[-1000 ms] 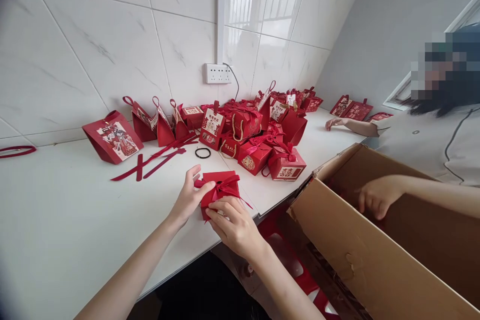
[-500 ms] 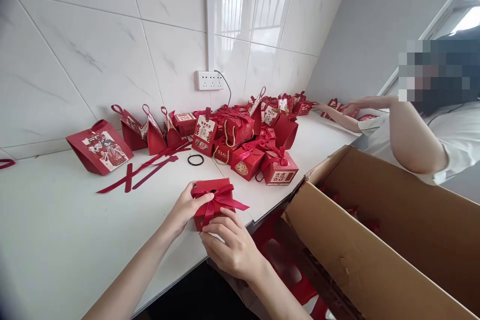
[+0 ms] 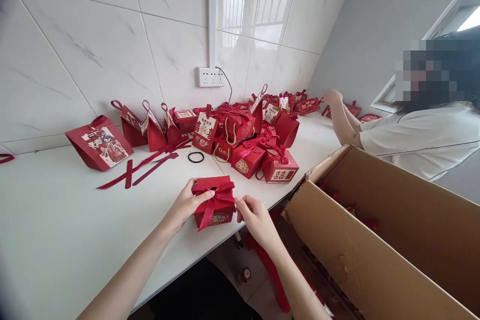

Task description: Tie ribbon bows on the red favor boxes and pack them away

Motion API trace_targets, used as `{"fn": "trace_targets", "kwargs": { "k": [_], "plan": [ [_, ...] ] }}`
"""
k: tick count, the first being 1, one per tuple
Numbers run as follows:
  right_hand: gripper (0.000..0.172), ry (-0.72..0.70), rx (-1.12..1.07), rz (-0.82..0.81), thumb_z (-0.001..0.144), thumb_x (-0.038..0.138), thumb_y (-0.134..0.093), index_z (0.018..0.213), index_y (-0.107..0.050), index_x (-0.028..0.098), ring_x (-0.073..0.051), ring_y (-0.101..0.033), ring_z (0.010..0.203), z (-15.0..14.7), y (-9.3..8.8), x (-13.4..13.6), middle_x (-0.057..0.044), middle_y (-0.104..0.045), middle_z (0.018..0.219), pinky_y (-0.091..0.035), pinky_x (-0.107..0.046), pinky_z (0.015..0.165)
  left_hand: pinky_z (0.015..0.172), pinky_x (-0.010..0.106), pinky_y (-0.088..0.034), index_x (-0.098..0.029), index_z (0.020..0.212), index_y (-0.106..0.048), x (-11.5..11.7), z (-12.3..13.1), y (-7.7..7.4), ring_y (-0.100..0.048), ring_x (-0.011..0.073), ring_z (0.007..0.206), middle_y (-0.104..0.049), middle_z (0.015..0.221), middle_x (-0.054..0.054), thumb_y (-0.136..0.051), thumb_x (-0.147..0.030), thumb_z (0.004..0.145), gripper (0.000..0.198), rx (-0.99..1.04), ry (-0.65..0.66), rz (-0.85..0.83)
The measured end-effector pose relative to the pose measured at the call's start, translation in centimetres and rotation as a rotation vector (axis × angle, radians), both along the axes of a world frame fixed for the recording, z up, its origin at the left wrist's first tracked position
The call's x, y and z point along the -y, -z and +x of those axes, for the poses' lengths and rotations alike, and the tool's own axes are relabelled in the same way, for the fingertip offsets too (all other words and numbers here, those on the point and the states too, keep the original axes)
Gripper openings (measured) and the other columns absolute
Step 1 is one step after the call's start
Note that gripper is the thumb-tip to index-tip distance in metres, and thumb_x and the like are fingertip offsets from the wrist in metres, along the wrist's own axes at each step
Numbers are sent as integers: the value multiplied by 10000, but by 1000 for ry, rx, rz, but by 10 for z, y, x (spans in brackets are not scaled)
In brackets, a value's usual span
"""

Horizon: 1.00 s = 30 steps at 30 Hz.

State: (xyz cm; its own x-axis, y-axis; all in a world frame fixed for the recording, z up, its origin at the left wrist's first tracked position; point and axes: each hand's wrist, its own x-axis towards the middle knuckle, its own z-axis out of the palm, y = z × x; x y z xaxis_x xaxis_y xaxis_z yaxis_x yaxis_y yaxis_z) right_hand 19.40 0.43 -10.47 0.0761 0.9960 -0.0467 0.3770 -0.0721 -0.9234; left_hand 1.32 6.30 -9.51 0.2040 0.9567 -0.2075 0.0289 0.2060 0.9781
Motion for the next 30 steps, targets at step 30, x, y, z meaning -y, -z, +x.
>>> {"fn": "trace_targets", "kwargs": {
  "k": [30],
  "plan": [
    [496,0,-188,91,738,635,-520,575,-366,193,-72,-257,469,-13,5,-45,50,-324,522,-181,-227,445,709,280,-438,-194,912,-512,4,-12,3,-567,191,881,-583,940,58,-511,-568,783,396,-273,-260,220]
  ]
}}
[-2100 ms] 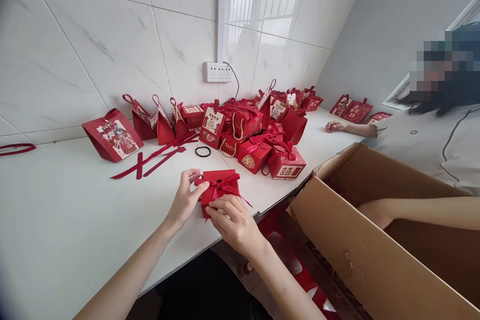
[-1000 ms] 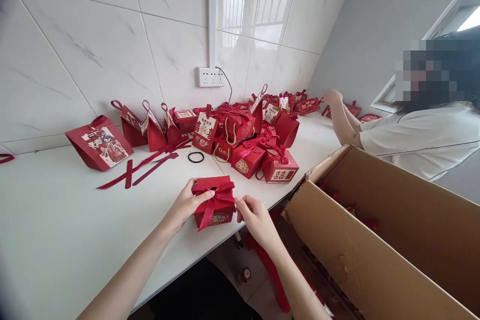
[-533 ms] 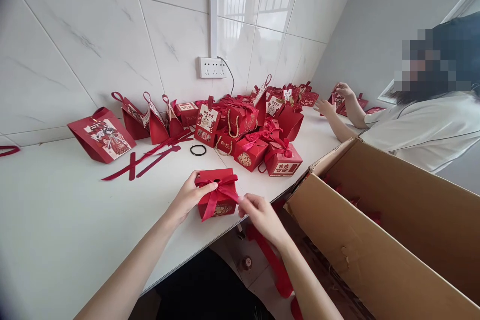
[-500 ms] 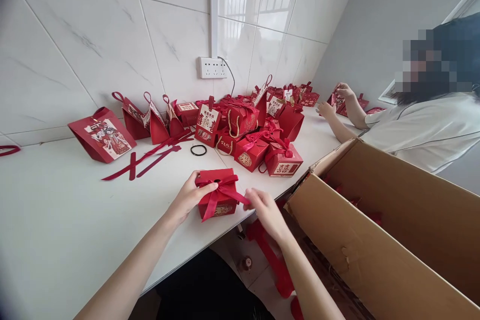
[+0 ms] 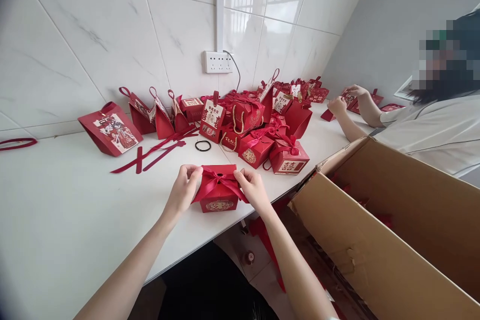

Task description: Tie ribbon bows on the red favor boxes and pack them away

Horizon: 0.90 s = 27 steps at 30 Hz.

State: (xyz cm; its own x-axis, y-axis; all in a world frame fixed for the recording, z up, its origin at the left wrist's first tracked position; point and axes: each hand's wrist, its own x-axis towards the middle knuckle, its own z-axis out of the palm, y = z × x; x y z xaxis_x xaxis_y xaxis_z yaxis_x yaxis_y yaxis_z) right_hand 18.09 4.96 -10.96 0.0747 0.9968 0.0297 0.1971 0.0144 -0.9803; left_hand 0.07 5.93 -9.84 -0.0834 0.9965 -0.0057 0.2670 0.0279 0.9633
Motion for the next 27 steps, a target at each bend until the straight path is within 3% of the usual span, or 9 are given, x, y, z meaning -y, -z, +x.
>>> {"fn": "trace_targets", "kwargs": {
  "k": [3,6,13,20,24,27],
  "plan": [
    [512,-6,-22,-1,728,653,-532,573,-358,197,-71,-242,459,1,1,3,51,-318,515,-169,-228,438,509,248,-331,-201,636,-412,-5,-4,0,-431,122,522,-446,581,-24,-460,-640,775,463,6,111,-79],
    [518,-15,-31,14,730,660,-531,576,-358,197,-72,-251,465,0,2,3,50,-322,516,-179,-225,440,453,234,-259,-206,593,-364,-9,-2,0,-320,94,446,-333,506,-56,-507,-617,760,466,95,139,-59],
    [509,21,-93,46,741,636,-539,568,-345,198,-83,-271,496,-4,6,6,49,-312,536,-223,-229,473,499,193,-310,-191,661,-428,1,3,3,-361,84,522,-393,583,-53,-524,-417,815,290,217,103,90],
    [496,6,-179,117,767,613,-539,581,-340,198,-88,-290,519,-4,12,8,46,-312,563,-243,-236,495,499,193,-321,-187,681,-449,11,3,7,-375,87,522,-419,590,-48,-510,-387,805,243,266,52,56],
    [503,-43,-128,101,776,630,-509,580,-348,196,-87,-326,508,-2,12,9,49,-331,552,-275,-236,496,494,197,-326,-190,681,-456,10,2,9,-387,94,522,-426,583,-44,-522,-403,795,251,257,50,57],
    [470,-113,-3,73,814,603,-461,611,-425,180,-98,-429,515,13,4,3,30,-438,545,-346,-241,520,553,206,-395,-191,730,-498,8,1,10,-478,120,604,-514,651,-20,-556,-433,776,254,258,41,81]
  ]
}}
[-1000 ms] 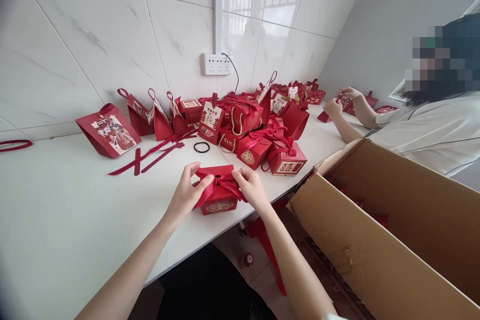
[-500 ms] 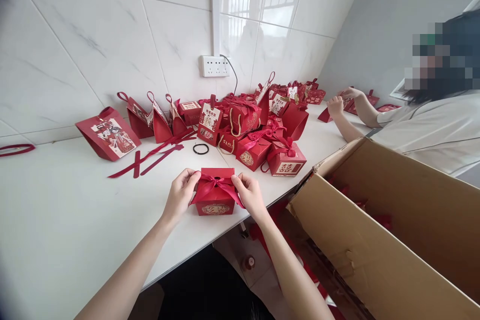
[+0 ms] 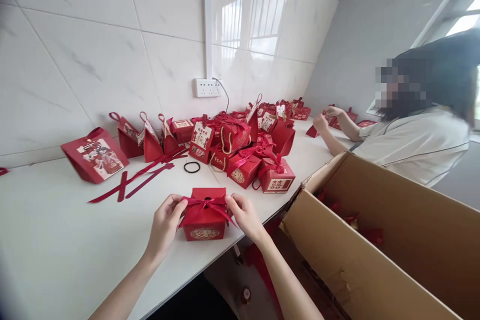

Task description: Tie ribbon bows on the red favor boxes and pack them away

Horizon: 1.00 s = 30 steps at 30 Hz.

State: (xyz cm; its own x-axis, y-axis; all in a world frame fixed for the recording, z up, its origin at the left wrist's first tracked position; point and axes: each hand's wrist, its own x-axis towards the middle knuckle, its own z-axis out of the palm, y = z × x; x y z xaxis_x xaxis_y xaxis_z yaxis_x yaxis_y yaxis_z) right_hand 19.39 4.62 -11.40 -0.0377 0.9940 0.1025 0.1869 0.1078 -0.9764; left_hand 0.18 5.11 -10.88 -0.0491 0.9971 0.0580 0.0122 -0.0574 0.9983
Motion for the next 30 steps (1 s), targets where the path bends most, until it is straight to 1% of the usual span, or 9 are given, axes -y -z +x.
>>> {"fn": "trace_targets", "kwargs": {
  "k": [3,6,9,11,13,15,20,24,30],
  "plan": [
    [401,163,7,69,773,556,-531,880,-504,171,-115,-488,469,37,-27,-19,44,-510,532,-393,-243,480,559,221,-428,-195,765,-519,-2,-2,2,-517,141,623,-550,665,-9,-603,-493,732,311,-4,-10,-5],
    [593,468,-238,212,712,437,-614,1192,-333,230,-111,-503,435,93,-77,-41,70,-562,594,-400,-219,422,524,227,-434,-203,774,-523,-6,-4,5,-521,148,596,-557,649,-13,-647,-545,668,379,16,-12,-34],
    [586,649,-477,260,715,284,-585,1217,-285,270,-86,-518,461,140,-126,-51,58,-584,673,-437,-201,450,512,237,-446,-203,770,-532,-8,-4,5,-526,158,597,-583,664,-1,-674,-566,618,419,37,-21,-54],
    [505,693,-511,270,729,264,-556,1183,-335,276,-72,-499,452,152,-142,-49,61,-565,668,-434,-191,443,502,230,-440,-196,756,-533,-8,-3,3,-517,150,586,-574,650,-1,-682,-556,612,415,50,-34,-43],
    [379,620,-411,241,743,313,-563,1100,-447,257,-74,-483,444,144,-137,-43,52,-552,645,-402,-188,407,492,211,-426,-191,755,-530,-6,-2,2,-498,127,568,-556,644,-9,-681,-529,632,390,63,-39,-22],
    [265,429,-206,130,753,411,-575,917,-572,202,-86,-479,442,120,-115,-33,24,-548,606,-382,-201,386,485,195,-411,-189,771,-527,-5,-1,2,-481,106,554,-545,657,-17,-672,-500,661,361,70,-30,-10],
    [488,30,227,-114,784,608,-491,610,-569,159,-104,-475,445,42,-43,-7,3,-515,489,-380,-230,442,520,191,-410,-184,786,-521,-5,0,2,-492,99,577,-546,676,-21,-658,-444,691,309,77,-14,-1],
    [557,-21,194,-159,810,648,-419,517,-427,175,-87,-401,423,11,-15,-3,26,-435,427,-316,-232,473,579,204,-433,-191,830,-531,-5,0,-4,-532,112,641,-574,722,-18,-644,-398,692,274,92,50,-19],
    [496,-40,-55,-76,770,609,-523,552,-415,176,-73,-266,486,1,-7,-6,47,-339,515,-198,-231,467,506,188,-363,-194,860,-521,-4,-1,-12,-443,80,535,-463,615,-60,-588,-313,679,227,102,131,-44]
  ]
}}
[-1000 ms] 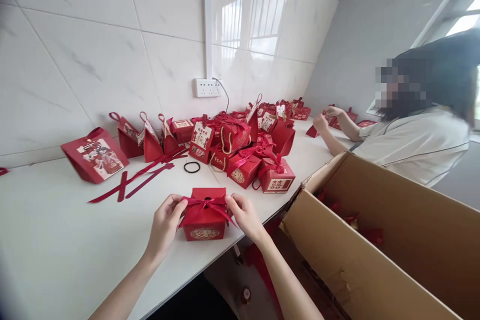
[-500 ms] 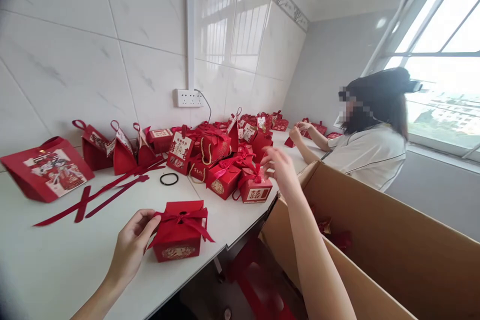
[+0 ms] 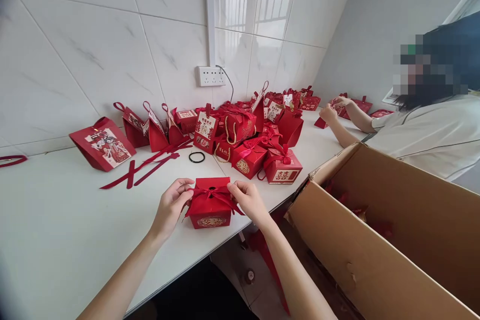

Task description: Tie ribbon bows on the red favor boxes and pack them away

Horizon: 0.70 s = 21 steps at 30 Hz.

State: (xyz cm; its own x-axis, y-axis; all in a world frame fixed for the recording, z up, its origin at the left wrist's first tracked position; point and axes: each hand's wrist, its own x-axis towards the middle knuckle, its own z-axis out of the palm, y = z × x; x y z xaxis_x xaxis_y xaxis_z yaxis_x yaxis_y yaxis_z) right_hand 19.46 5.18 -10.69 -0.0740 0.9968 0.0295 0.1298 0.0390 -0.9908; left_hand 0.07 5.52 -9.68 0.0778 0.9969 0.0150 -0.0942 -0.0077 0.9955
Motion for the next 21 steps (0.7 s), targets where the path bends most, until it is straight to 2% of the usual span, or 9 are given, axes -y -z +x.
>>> {"fn": "trace_targets", "kwargs": {
  "k": [5,8,12,15,21],
  "plan": [
    [492,59,-186,-46,744,606,-572,576,-404,176,-64,-226,485,-7,8,2,53,-305,539,-159,-231,461,480,179,-311,-191,714,-481,0,-1,4,-408,71,523,-448,605,-52,-542,-279,711,107,59,43,-12],
    [504,117,-265,-58,724,626,-587,591,-392,182,-64,-220,483,-11,18,4,55,-298,546,-167,-229,457,471,185,-292,-174,655,-526,0,-3,8,-405,72,522,-470,601,-32,-545,-273,700,111,68,54,-9],
    [502,148,-345,-36,730,618,-596,595,-382,184,-66,-224,489,-13,30,7,58,-301,542,-191,-226,468,480,202,-315,-153,631,-602,-1,-4,13,-428,84,519,-501,582,-10,-588,-293,653,143,136,46,-30],
    [487,145,-370,-52,731,603,-606,600,-409,178,-72,-263,500,-14,33,9,49,-354,545,-221,-228,489,490,205,-332,-146,609,-602,-2,-2,16,-448,89,529,-504,570,-10,-641,-357,653,219,182,35,-42],
    [461,145,-418,-76,718,591,-628,606,-478,170,-86,-321,511,-14,32,9,38,-430,549,-251,-234,514,478,184,-312,-147,572,-541,0,3,20,-400,59,488,-467,505,-48,-750,-402,621,334,62,-28,-88]
  ]
}}
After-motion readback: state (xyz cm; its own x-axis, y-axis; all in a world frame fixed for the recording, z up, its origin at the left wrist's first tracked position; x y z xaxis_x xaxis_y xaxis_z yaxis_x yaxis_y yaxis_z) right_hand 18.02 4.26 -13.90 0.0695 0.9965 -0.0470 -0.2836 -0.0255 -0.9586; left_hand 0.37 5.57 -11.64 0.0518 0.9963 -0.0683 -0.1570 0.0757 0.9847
